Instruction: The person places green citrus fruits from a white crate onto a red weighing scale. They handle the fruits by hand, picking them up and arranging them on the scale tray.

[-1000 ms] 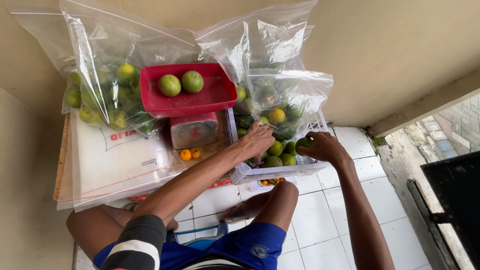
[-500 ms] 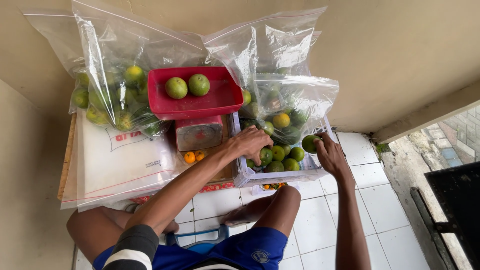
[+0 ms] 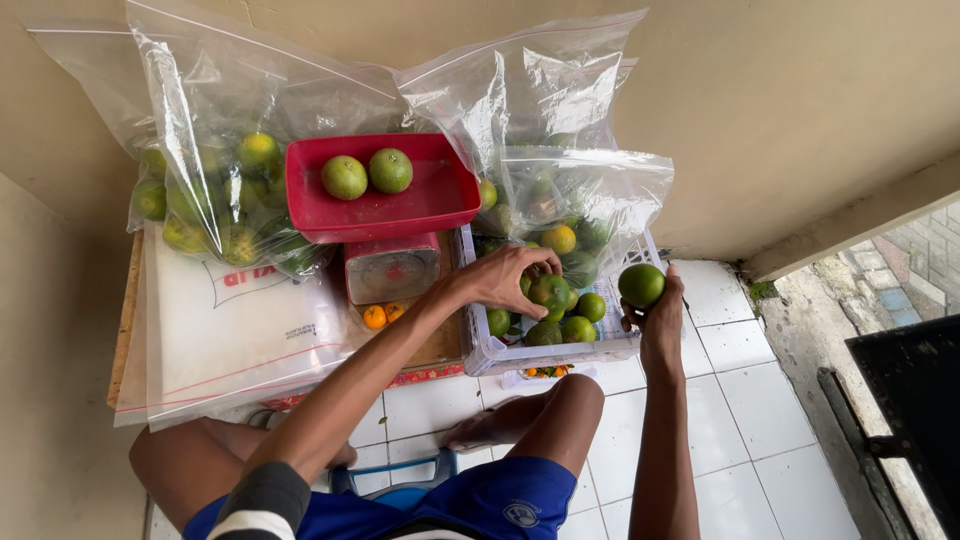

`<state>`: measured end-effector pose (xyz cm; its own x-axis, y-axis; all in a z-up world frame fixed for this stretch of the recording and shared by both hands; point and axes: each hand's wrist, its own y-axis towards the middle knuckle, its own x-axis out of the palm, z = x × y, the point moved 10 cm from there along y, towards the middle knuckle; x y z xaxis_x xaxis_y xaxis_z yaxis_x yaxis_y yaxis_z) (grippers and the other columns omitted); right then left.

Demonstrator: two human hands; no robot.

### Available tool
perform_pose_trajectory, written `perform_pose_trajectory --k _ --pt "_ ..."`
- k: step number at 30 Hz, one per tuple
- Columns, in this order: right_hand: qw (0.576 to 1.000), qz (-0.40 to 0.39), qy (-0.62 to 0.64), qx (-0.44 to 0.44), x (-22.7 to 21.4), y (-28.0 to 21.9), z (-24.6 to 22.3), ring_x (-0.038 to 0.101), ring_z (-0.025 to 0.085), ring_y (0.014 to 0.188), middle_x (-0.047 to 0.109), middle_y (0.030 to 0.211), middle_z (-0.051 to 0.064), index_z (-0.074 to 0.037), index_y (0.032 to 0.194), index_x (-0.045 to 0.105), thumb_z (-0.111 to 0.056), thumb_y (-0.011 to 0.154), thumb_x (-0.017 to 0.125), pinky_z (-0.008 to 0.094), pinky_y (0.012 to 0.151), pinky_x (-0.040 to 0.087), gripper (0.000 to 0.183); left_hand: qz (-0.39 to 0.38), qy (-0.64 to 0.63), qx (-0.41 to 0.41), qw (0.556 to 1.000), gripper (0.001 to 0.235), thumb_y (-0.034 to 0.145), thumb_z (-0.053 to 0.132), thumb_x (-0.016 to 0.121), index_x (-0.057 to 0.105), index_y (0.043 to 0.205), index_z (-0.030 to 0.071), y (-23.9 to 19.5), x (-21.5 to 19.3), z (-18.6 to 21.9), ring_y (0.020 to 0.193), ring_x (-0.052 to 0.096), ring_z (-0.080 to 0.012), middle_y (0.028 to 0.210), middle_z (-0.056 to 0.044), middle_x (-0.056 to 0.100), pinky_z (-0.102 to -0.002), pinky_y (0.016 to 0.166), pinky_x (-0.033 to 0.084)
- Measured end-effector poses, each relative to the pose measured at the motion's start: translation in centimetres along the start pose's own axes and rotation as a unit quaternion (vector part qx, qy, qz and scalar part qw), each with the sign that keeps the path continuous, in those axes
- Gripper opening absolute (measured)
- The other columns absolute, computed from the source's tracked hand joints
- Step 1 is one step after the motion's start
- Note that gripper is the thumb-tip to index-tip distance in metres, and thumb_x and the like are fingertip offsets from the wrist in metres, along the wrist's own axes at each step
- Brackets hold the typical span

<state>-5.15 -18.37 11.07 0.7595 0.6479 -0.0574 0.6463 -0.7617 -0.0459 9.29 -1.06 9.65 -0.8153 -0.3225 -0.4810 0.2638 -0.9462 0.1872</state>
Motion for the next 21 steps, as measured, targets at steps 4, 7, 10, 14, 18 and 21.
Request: perform_pose_trajectory --k 4,7,10,14,18,21 --pt "0.998 -0.043 0.054 0.009 2.0 -0.8 -1.7 0.051 0.016 0.047 0.058 0.065 0.010 -0.007 0.098 0.068 -0.082 0.098 0.019 0.025 0.039 0.042 0.089 0.095 -0.113 0.030 0.989 0.064 0.080 0.051 0.084 0.061 0.130 0.019 -1.4 -1.4 4.6 0.101 0.070 -0.0242 0.110 -0.011 0.075 -0.050 0.093 0.053" --pt "0.996 -0.039 0.077 -0.013 3.1 -0.5 0.2 0.049 0.015 0.047 0.055 0.066 0.009 -0.007 0.096 0.065 -0.078 0.100 0.019 0.025 0.039 0.040 0.085 0.125 -0.194 0.034 0.972 0.068 0.101 0.056 0.061 0.047 0.148 0.009 -2.3 -0.8 5.8 0.111 0.065 -0.0380 0.119 -0.025 0.066 -0.053 0.086 0.050" --pt "0.993 -0.055 -0.043 -0.093 4.3 -0.8 -0.7 0.045 0.017 0.043 0.052 0.060 0.010 -0.005 0.084 0.065 -0.066 0.109 0.019 0.028 0.043 0.041 0.080 0.138 -0.207 0.002 0.969 0.065 0.109 0.058 0.043 0.044 0.148 0.006 -1.8 1.9 -1.1 0.105 0.064 -0.0417 0.115 -0.028 0.060 -0.058 0.084 0.050" --pt "0.996 -0.037 -0.027 -0.076 3.9 -0.3 0.3 0.045 0.016 0.044 0.053 0.063 0.009 -0.004 0.089 0.066 -0.064 0.110 0.017 0.028 0.041 0.040 0.080 0.156 -0.228 0.002 0.961 0.070 0.111 0.062 0.034 0.042 0.147 0.003 -0.7 2.8 -4.1 0.107 0.063 -0.0363 0.112 -0.027 0.059 -0.057 0.089 0.052" --pt "0.992 -0.046 -0.026 -0.111 4.0 -1.0 -0.5 0.052 0.017 0.060 0.058 0.079 0.013 -0.002 0.113 0.057 -0.053 0.112 0.029 0.027 0.048 0.041 0.058 0.181 -0.258 0.014 0.949 0.061 0.114 0.051 0.026 0.040 0.145 0.000 -2.2 0.6 -0.4 0.090 0.072 -0.0236 0.101 -0.021 0.069 -0.041 0.075 0.057" --pt "0.988 -0.057 -0.030 -0.143 4.5 -2.5 -2.1 0.058 0.019 0.078 0.062 0.098 0.015 -0.002 0.137 0.042 -0.035 0.107 0.051 0.025 0.055 0.043 0.045 0.177 -0.260 0.021 0.949 0.061 0.112 0.049 0.034 0.030 0.150 0.001 -3.3 -1.1 4.1 0.091 0.074 -0.0234 0.102 -0.019 0.070 -0.039 0.074 0.058"
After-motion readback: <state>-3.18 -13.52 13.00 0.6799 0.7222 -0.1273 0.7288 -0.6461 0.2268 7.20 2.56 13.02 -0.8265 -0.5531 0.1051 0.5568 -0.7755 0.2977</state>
